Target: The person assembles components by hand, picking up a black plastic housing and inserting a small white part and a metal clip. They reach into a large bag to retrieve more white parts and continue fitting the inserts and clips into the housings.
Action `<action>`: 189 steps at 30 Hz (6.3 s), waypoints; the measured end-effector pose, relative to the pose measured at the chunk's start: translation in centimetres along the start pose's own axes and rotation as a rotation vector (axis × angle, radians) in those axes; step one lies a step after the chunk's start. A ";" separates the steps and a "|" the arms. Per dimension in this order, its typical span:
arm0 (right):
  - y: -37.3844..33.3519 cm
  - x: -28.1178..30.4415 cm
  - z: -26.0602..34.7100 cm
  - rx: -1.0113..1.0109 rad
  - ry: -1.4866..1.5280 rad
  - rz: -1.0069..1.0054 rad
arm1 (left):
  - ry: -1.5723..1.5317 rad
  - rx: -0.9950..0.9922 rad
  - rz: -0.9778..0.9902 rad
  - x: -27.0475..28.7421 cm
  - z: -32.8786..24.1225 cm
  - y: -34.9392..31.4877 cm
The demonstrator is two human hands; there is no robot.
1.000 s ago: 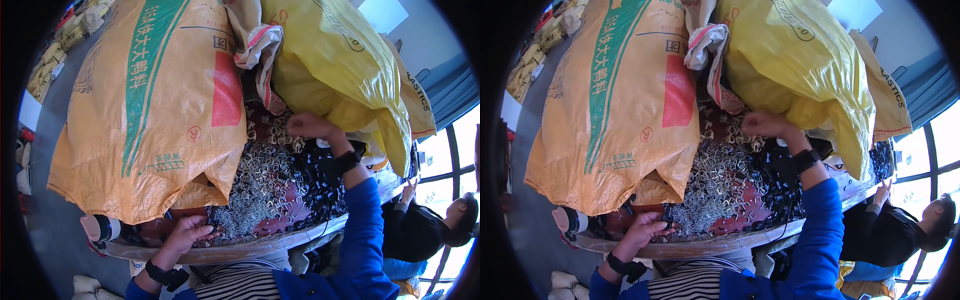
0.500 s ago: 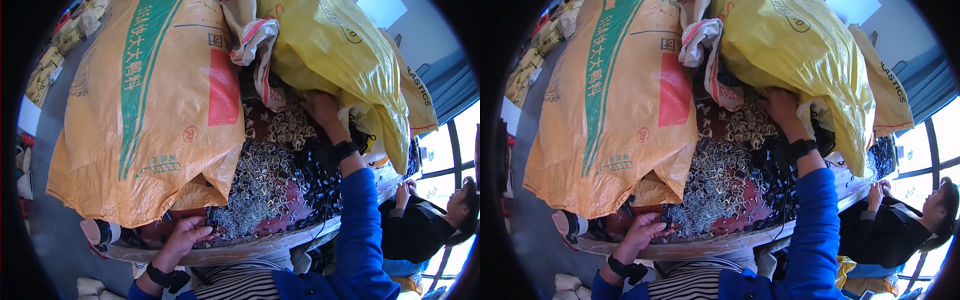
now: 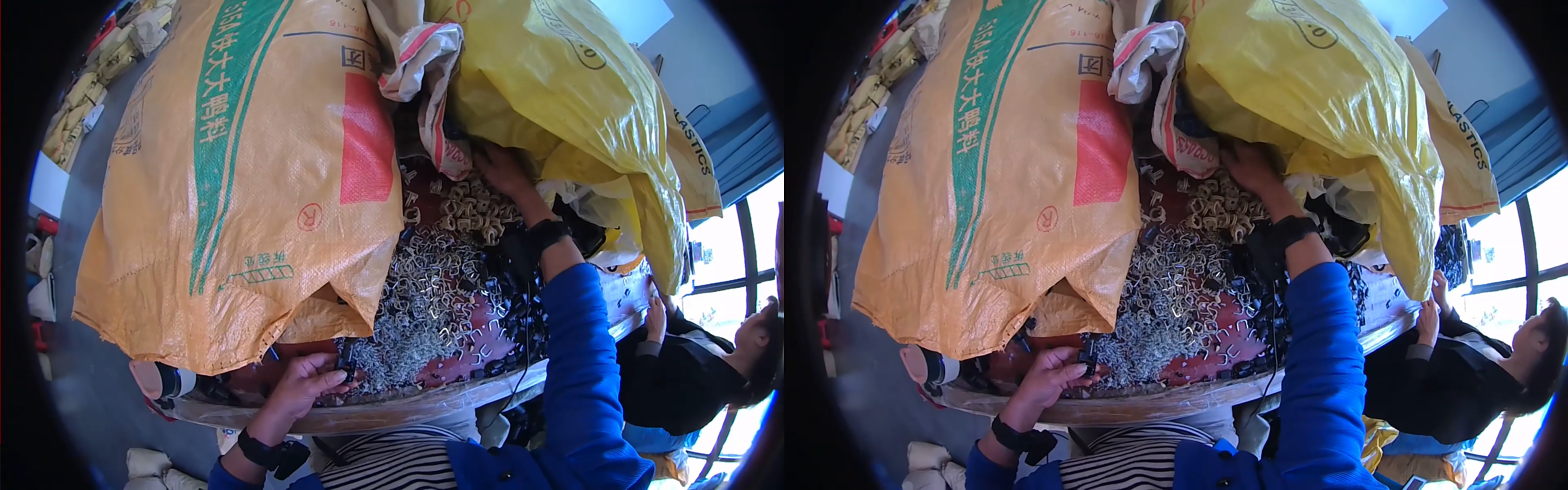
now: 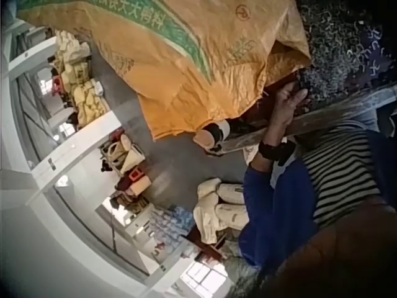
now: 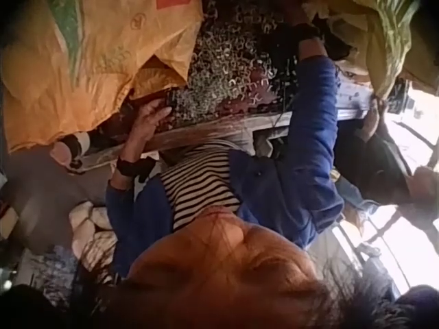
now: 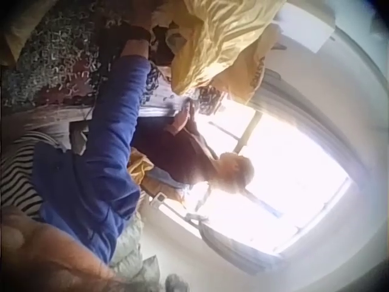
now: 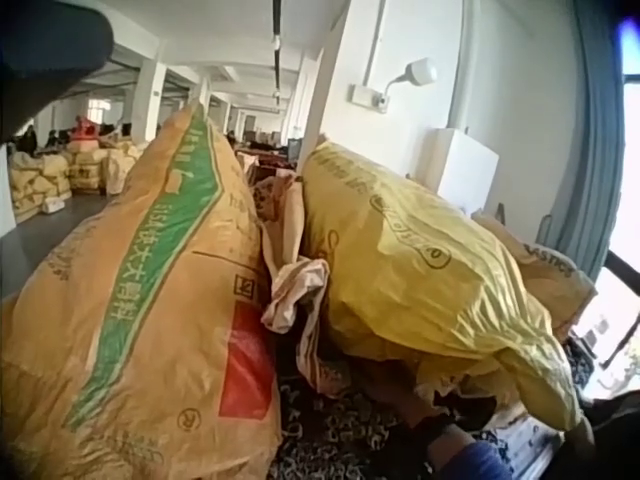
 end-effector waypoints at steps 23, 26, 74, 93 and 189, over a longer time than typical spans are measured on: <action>-0.2 -0.9 2.3 0.191 -0.128 -0.189 | -0.022 -0.012 0.066 -0.3 0.0 0.4; -0.8 -1.6 4.8 0.246 0.274 -0.156 | -0.037 -0.029 0.077 0.0 0.3 0.2; 2.6 15.7 0.5 -0.305 1.019 -0.819 | 0.482 -0.749 -0.331 -3.3 -19.7 2.4; -5.1 17.7 5.4 0.056 0.107 -0.650 | 0.594 -1.076 -0.279 -14.1 -27.8 -4.4; -17.9 -2.2 17.4 -0.301 1.214 -0.481 | -0.185 -0.257 0.132 -6.9 1.2 0.3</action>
Point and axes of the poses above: each hand's wrist, its own y-axis towards the middle knuckle, its own x-axis out of the back of the hand, z = x × y, the point moved 7 cm from there along y, towards the middle knuckle, and after that the axes turned 13 degrees about x, right-handed, at the moved point
